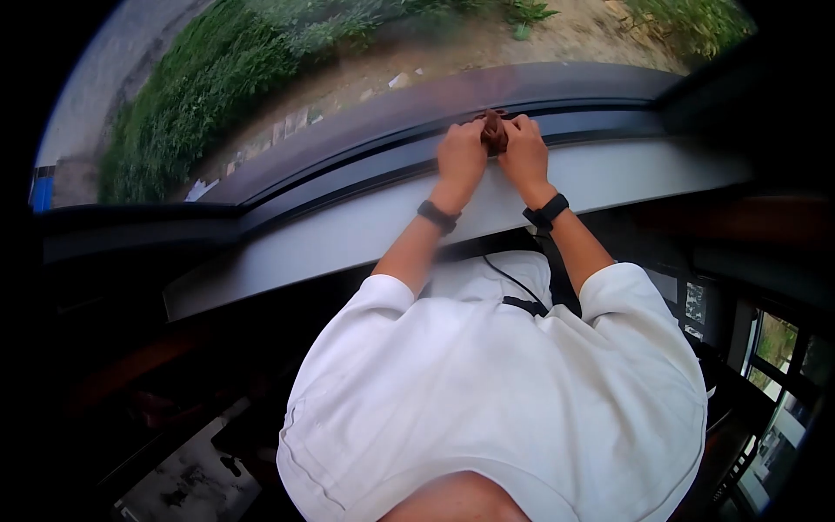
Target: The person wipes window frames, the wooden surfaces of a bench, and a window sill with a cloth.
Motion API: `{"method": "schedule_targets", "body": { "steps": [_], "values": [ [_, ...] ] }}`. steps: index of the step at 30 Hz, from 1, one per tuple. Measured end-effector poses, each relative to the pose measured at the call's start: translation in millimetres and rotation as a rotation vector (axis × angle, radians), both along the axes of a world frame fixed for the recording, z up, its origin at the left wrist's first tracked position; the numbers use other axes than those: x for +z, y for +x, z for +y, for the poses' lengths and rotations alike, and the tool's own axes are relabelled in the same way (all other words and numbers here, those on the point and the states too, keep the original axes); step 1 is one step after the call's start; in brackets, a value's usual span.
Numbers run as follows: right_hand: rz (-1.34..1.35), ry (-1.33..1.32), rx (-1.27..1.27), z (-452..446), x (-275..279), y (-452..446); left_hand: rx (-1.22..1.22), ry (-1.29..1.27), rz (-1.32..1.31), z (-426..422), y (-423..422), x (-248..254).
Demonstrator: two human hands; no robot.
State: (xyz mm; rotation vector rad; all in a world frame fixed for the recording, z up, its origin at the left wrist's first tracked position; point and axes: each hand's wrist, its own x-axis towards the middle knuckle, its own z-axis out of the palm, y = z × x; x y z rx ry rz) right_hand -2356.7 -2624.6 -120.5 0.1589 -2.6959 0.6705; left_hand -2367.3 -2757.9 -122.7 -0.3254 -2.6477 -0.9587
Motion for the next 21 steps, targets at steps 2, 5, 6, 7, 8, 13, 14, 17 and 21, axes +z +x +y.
{"method": "schedule_targets", "body": {
  "steps": [2,5,6,7,8,13,14,17,21],
  "values": [
    [-0.008,-0.020,0.059,-16,-2,0,0.032,-0.029,-0.051,-17,6,2],
    [-0.020,-0.062,0.174,-50,2,6,0.104,-0.035,-0.129,-55,21,12],
    [-0.022,-0.078,0.213,-65,3,6,0.141,-0.087,-0.138,-71,26,13],
    [-0.016,-0.097,0.250,-80,1,7,0.176,-0.141,-0.149,-87,32,16],
    [-0.010,-0.117,0.286,-93,1,6,0.202,-0.115,-0.170,-100,38,21],
    [-0.004,-0.224,0.361,-112,8,6,0.273,-0.091,-0.200,-116,42,30],
    [-0.012,-0.233,0.348,-108,6,4,0.271,-0.100,-0.193,-113,38,24],
    [-0.040,-0.236,0.307,-80,12,4,0.249,-0.117,-0.191,-85,31,19],
    [-0.035,-0.222,0.225,-16,14,-3,0.142,-0.100,-0.154,-22,11,21]
  ]
}}
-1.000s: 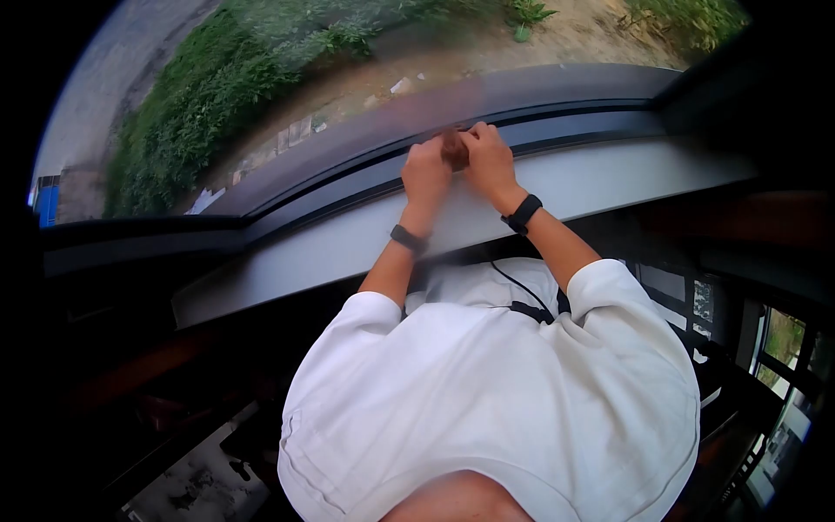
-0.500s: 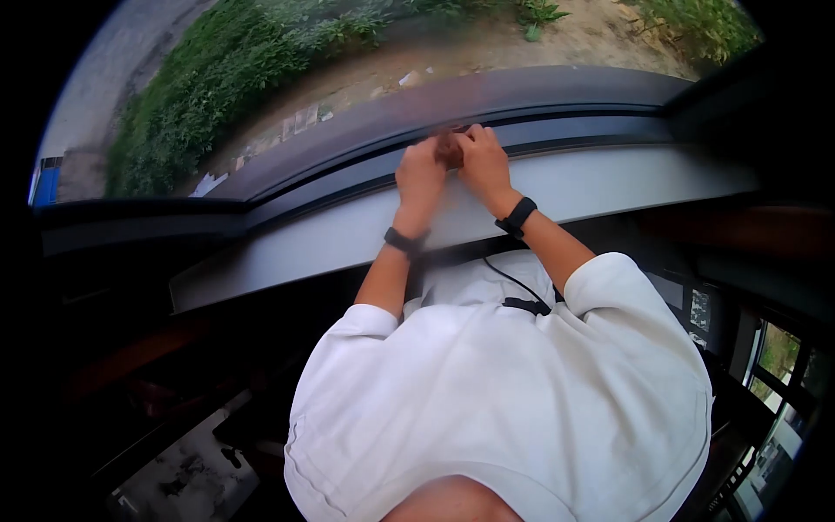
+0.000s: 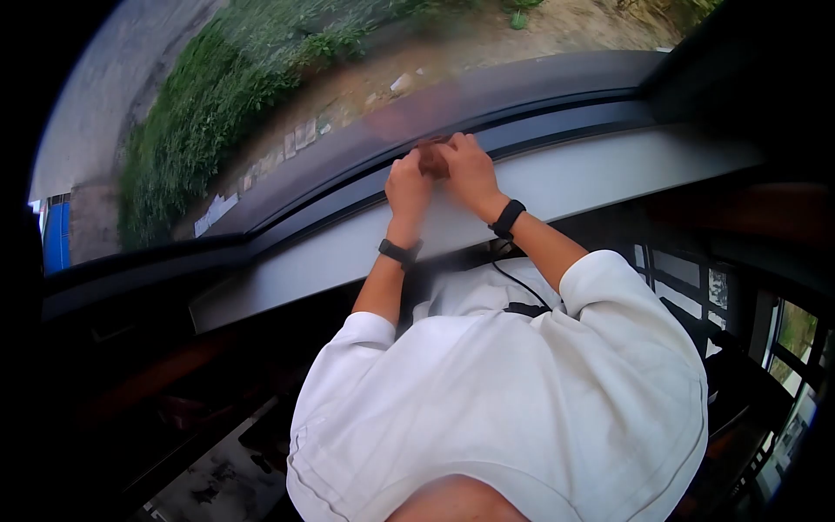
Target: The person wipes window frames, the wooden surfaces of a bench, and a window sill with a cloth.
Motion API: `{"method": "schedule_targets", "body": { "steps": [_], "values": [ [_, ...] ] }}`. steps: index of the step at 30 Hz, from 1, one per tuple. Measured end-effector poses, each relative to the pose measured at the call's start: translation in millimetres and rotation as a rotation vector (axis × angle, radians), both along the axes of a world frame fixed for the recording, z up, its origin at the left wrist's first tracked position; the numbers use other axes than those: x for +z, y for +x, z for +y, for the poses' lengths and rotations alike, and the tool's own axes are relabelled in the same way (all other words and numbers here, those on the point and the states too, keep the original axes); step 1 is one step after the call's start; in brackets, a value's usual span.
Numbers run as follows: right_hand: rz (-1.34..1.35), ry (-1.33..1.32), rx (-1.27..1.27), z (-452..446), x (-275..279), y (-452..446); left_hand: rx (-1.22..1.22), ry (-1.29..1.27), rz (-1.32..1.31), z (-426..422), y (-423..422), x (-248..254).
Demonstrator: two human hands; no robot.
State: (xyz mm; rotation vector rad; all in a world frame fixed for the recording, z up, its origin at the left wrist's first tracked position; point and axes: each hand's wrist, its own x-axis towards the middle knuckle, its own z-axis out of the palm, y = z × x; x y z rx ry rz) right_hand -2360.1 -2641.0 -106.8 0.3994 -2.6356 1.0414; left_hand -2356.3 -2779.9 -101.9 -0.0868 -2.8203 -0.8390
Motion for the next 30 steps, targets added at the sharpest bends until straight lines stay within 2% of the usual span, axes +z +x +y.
{"method": "schedule_targets", "body": {
  "steps": [7,14,22,30],
  "values": [
    [-0.007,0.060,-0.191,88,-9,-5,-0.178,0.010,0.091,94,-25,-7],
    [0.014,0.090,-0.242,93,-13,-3,-0.211,0.091,0.083,96,-26,-4],
    [0.038,0.091,-0.165,58,-2,9,-0.156,0.116,0.017,57,-7,6],
    [0.056,0.000,0.029,-70,0,29,-0.050,0.123,-0.084,-86,29,12]
  ]
}}
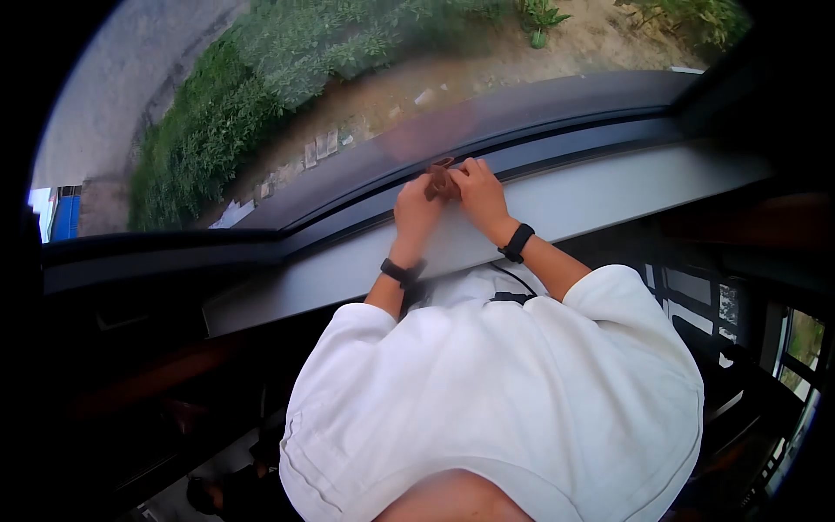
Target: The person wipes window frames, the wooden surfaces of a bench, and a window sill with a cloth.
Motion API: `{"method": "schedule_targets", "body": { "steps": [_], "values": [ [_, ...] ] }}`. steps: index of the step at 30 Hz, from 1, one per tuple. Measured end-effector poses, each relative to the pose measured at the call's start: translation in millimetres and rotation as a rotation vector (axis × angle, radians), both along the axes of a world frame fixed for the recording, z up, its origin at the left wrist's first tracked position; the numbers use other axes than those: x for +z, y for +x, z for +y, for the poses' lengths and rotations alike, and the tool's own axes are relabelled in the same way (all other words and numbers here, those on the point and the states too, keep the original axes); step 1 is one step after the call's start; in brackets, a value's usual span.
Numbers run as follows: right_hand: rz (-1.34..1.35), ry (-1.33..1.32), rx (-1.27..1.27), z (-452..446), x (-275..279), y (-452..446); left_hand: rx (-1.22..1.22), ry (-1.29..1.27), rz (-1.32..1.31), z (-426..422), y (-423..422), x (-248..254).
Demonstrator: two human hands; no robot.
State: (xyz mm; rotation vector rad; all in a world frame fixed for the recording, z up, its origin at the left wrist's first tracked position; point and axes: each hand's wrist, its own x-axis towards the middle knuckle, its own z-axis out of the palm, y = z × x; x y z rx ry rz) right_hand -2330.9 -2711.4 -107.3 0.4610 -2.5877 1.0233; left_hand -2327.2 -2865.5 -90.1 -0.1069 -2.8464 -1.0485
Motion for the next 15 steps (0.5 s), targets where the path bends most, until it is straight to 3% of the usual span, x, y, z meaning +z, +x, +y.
{"method": "schedule_targets", "body": {
  "steps": [5,6,10,15],
  "values": [
    [-0.113,-0.066,0.108,-54,11,16,-0.044,0.009,-0.042,-66,20,11],
    [-0.190,-0.083,0.141,-62,15,17,-0.050,0.025,0.053,-76,23,17],
    [-0.006,-0.198,0.129,-95,76,21,-0.067,0.166,0.386,-103,19,66],
    [0.531,-0.229,-0.012,-93,161,5,-0.146,0.206,0.811,-81,-3,160]
  ]
}}
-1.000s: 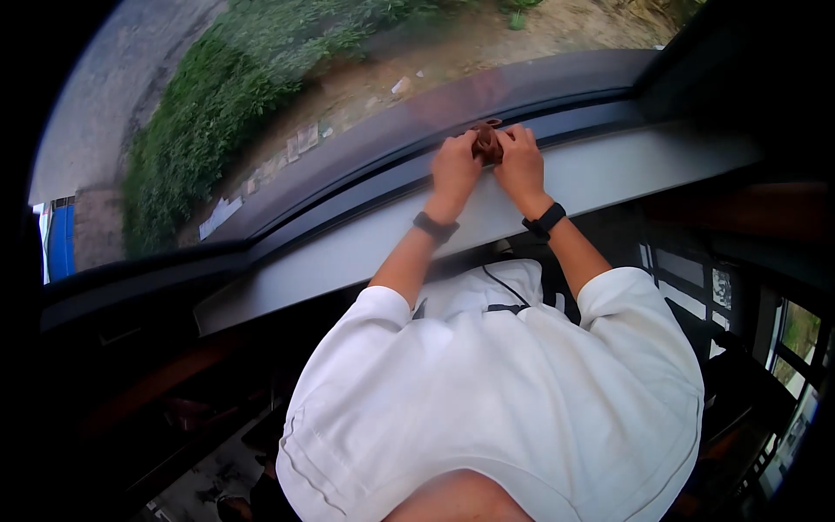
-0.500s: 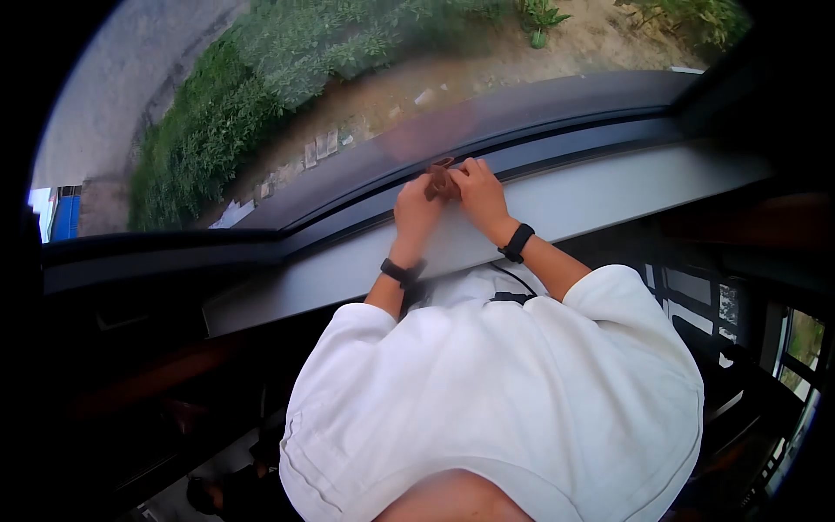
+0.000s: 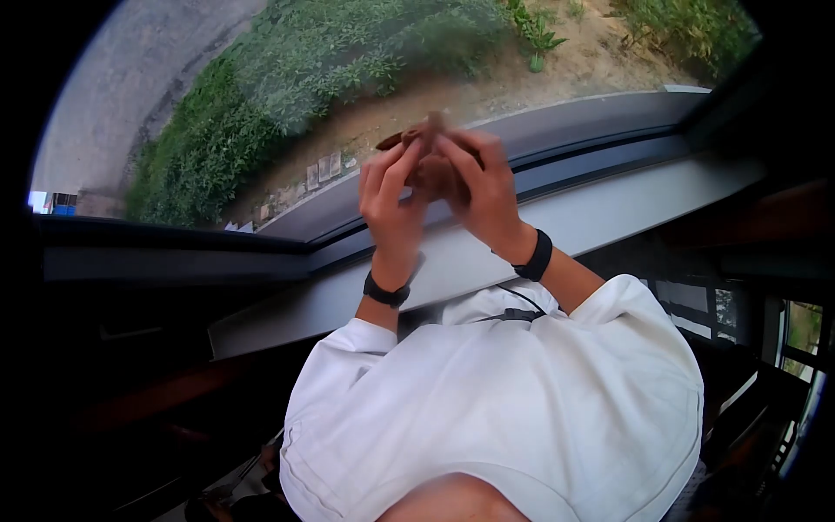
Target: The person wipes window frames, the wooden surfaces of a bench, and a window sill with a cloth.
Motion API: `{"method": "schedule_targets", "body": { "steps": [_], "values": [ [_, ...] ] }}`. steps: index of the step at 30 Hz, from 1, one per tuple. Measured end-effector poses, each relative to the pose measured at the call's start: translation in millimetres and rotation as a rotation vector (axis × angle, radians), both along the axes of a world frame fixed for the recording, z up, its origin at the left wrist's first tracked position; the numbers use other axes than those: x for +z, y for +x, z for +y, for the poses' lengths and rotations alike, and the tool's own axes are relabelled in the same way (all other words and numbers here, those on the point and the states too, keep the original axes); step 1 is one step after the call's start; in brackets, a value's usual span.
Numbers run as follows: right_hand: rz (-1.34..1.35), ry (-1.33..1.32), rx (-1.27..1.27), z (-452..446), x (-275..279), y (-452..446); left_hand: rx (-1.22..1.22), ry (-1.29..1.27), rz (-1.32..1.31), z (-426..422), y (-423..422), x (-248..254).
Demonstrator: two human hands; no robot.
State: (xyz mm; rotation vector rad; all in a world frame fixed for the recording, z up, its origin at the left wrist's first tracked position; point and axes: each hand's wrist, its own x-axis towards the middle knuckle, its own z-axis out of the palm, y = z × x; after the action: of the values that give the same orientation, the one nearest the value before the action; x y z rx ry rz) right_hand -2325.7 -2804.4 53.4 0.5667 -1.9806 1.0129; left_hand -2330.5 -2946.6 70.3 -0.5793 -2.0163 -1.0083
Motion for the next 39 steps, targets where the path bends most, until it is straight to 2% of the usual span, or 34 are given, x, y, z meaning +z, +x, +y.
{"method": "schedule_targets", "body": {
  "steps": [2,4,7,11,15,20,25,27,28,29,31,33,39],
  "values": [
    [0.108,-0.031,-0.117,0,9,-11,-0.029,-0.016,0.085,4,-13,10],
    [0.106,-0.098,-0.171,2,1,-23,-0.050,-0.015,0.108,15,-22,15],
    [0.138,-0.062,-0.218,-1,-24,-29,-0.028,-0.052,0.138,10,-26,-14],
    [0.047,-0.067,-0.174,-29,-60,-22,0.012,-0.058,0.050,-20,-15,-49],
    [0.049,-0.032,-0.036,-71,-49,-17,0.122,-0.051,0.026,-63,0,-55],
    [0.117,-0.065,0.119,-127,10,-23,0.228,-0.001,0.099,-120,8,-5],
    [0.435,-0.104,0.078,-164,92,-42,0.341,-0.020,0.318,-143,5,84],
    [0.553,-0.091,0.023,-171,104,-47,0.370,-0.048,0.296,-148,9,99],
    [0.484,-0.101,0.066,-167,104,-41,0.385,-0.063,0.289,-150,9,99],
    [0.421,-0.109,0.109,-162,106,-34,0.383,-0.080,0.311,-151,7,94],
    [0.517,-0.093,0.008,-167,84,-51,0.367,-0.057,0.291,-147,1,76],
    [0.434,-0.049,0.027,-162,63,-48,0.333,-0.004,0.259,-143,-3,54],
    [0.130,0.034,0.095,-151,-18,-38,0.353,-0.079,-0.003,-147,3,-26]
  ]
}}
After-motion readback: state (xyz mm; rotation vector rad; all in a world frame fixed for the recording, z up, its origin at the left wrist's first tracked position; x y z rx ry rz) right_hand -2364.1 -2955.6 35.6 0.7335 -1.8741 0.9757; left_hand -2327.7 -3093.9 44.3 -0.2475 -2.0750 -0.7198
